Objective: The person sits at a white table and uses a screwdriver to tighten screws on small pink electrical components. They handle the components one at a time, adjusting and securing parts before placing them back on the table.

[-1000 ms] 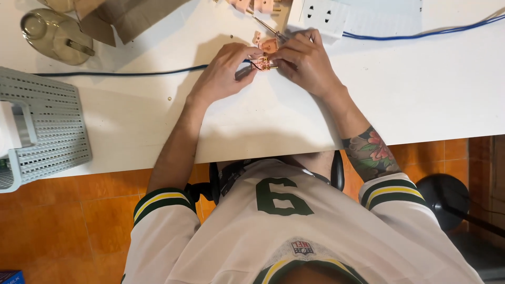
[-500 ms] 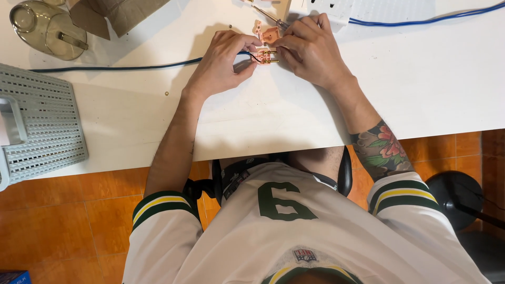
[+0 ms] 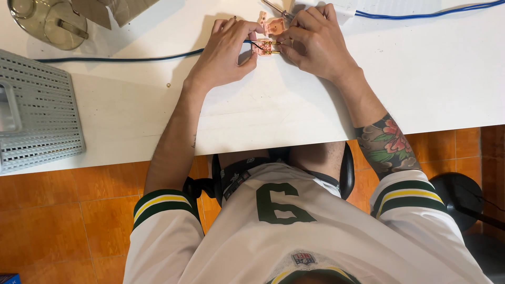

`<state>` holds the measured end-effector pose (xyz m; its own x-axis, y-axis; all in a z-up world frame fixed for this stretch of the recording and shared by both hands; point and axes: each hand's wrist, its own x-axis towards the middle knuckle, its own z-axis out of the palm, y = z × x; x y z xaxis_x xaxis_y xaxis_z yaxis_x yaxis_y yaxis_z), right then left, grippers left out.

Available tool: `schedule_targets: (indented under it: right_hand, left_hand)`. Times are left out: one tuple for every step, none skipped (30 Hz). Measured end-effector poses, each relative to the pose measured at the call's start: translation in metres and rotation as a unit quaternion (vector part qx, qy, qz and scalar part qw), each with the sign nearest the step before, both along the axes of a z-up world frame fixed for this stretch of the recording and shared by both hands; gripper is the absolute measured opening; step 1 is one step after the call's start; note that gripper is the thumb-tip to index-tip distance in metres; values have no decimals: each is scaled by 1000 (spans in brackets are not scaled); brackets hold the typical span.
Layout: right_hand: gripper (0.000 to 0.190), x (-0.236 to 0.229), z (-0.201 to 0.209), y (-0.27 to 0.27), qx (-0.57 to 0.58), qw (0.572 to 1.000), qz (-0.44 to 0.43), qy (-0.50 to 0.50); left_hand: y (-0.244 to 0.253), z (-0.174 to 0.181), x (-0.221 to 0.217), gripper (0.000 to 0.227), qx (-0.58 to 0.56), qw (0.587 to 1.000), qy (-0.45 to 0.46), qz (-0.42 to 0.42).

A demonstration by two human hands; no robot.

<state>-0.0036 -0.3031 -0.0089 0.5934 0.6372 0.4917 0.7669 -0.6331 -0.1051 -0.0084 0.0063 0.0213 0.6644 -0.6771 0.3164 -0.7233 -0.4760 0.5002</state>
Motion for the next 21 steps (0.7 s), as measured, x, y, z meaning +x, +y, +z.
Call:
schedule_targets:
  right_hand:
    - [21,0,-1,1,1,1000,0,-2]
    - [19,1,0,1,8,1000,0,-4]
    - [17,1,0,2,15,1000,0,-5]
    - [17,-1,3,4,14,1000,0,-7]
    - [11,-2,6,6,20,1000,0,-1]
    - [11,-3,7,6,26,1000,0,6]
    - [11,-1,7,7,27,1000,-1,4]
    - [9,-1,6,8,29,1000,0,-2]
    - [7,0,5,10,31,999,0,-9]
    - [7,1,3,10,30,999,-1,-10]
    - [8,2,1,10,28,1000,-3,-13]
    - [11,3,-1,11,25,1000,-3,-16]
    - [11,4,-1,12,24,1000,-3,-17]
    - [11,5,-1,13,27,999,-8,-24]
    - [13,5,-1,15,30,999,-13,-32]
    - [13,8,-4,15,30,999,-12,-33]
    - [9,10,-7,16,28,999,-16,-42]
    - [8,15,-8,16,26,998,-19,-51]
    - [8,15,-6,18,26,998,-18,-54]
    - [7,17,-4,19,22,998,-9,-54]
    - [8,19,0,21,18,998,-1,-54]
  left_hand:
    - [0,0,0,34,1,1000,-2,0]
    - [0,0,0,33,0,1000,-14,1]
    - [0,1,-1,32,-1,1000,-26,3]
    - [1,3,-1,32,-1,1000,-27,2]
    - [2,4,-1,29,0,1000,-26,5]
    - [2,5,-1,27,4,1000,-24,8]
    - [3,4,0,27,4,1000,-26,7]
    - [3,2,1,23,5,999,-38,4]
    - [3,1,2,19,5,999,-51,1]
    - [3,0,3,19,4,999,-52,0]
    - [3,0,3,18,3,998,-63,-1]
    - [3,-1,2,18,1,997,-73,-2]
    - [3,-1,3,18,0,997,-75,-2]
    - [4,-1,3,18,3,998,-69,-4]
    - [4,-2,3,19,5,998,-63,-7]
    - [5,-3,3,19,5,998,-65,-6]
    - [6,-3,3,21,8,998,-64,-7]
    - [6,-3,4,23,12,998,-65,-7]
    - [5,-5,4,23,12,998,-68,-6]
    - [5,-7,6,26,27,998,-49,-3]
    - [5,-9,8,29,43,999,-30,-1]
